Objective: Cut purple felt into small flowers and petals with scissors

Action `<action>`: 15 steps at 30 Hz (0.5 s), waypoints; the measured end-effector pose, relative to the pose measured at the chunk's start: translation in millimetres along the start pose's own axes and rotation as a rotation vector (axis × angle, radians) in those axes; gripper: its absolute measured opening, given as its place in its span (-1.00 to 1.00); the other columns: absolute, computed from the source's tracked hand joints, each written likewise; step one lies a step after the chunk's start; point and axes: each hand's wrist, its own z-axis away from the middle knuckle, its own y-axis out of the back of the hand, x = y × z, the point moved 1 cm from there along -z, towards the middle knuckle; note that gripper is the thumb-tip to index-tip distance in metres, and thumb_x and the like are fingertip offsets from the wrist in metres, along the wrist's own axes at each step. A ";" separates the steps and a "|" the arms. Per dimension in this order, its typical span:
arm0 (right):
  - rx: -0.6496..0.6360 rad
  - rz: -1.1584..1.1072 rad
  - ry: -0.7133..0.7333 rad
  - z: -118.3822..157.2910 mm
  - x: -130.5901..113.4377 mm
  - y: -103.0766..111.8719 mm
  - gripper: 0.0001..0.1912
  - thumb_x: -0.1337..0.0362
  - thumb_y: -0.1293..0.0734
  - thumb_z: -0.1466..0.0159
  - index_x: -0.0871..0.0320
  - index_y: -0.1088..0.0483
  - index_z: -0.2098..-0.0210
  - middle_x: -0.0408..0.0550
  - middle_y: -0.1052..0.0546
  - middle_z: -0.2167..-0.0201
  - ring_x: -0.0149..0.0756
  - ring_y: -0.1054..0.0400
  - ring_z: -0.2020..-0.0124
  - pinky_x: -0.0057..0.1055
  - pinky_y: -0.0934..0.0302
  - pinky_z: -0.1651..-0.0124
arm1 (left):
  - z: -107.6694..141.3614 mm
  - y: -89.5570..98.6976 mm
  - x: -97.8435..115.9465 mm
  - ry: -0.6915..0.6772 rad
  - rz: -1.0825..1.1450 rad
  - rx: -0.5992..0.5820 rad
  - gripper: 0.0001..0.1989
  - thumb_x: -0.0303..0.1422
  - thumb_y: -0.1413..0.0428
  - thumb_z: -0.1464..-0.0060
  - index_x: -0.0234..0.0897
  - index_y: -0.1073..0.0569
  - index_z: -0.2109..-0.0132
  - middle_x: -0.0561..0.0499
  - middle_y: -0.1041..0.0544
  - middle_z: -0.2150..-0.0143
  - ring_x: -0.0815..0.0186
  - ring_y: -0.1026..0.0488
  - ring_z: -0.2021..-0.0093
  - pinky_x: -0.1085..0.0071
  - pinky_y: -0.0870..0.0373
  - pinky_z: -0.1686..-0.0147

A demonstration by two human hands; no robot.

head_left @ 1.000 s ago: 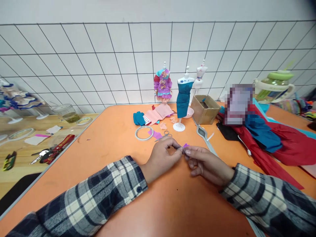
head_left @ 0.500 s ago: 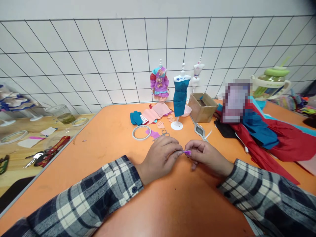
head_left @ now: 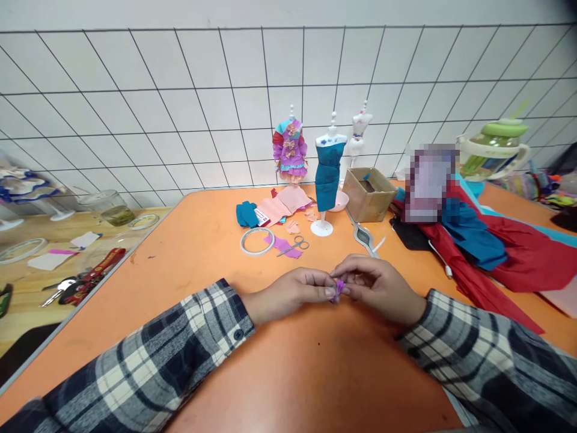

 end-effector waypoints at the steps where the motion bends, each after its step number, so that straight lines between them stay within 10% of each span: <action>1: -0.021 -0.021 -0.022 -0.4 0.6 -0.3 -0.79 0.11 -0.37 -0.24 0.13 -0.50 0.27 -0.04 -0.45 0.38 -0.37 -0.29 0.43 -0.44 -0.16 0.42 | -0.3 0.8 -1.4 0.012 0.015 -0.003 -0.72 -0.15 -0.25 0.02 -0.31 -0.51 0.34 0.04 -0.46 0.39 0.34 -0.33 0.31 0.38 -0.23 0.14; 11: 0.016 -0.221 -0.235 -1.7 -2.4 -5.6 -0.73 0.07 -0.44 -0.13 0.15 -0.43 0.38 -0.12 -0.39 0.45 -0.42 -0.20 0.51 -0.47 -0.11 0.49 | -4.3 3.7 -10.0 -0.034 0.105 0.141 -0.68 -0.10 -0.17 -0.04 -0.30 -0.55 0.30 -0.08 -0.52 0.31 0.27 -0.42 0.30 0.34 -0.38 0.23; 15: 0.063 -0.223 -0.385 -2.0 5.3 -5.2 -0.68 0.01 -0.41 -0.13 0.14 -0.38 0.32 -0.16 -0.39 0.51 -0.44 -0.21 0.58 -0.53 -0.10 0.61 | -2.2 4.3 3.0 -0.256 -0.338 0.377 -0.75 -0.18 -0.15 -0.09 -0.29 -0.55 0.31 -0.06 -0.51 0.31 0.26 -0.42 0.26 0.33 -0.35 0.18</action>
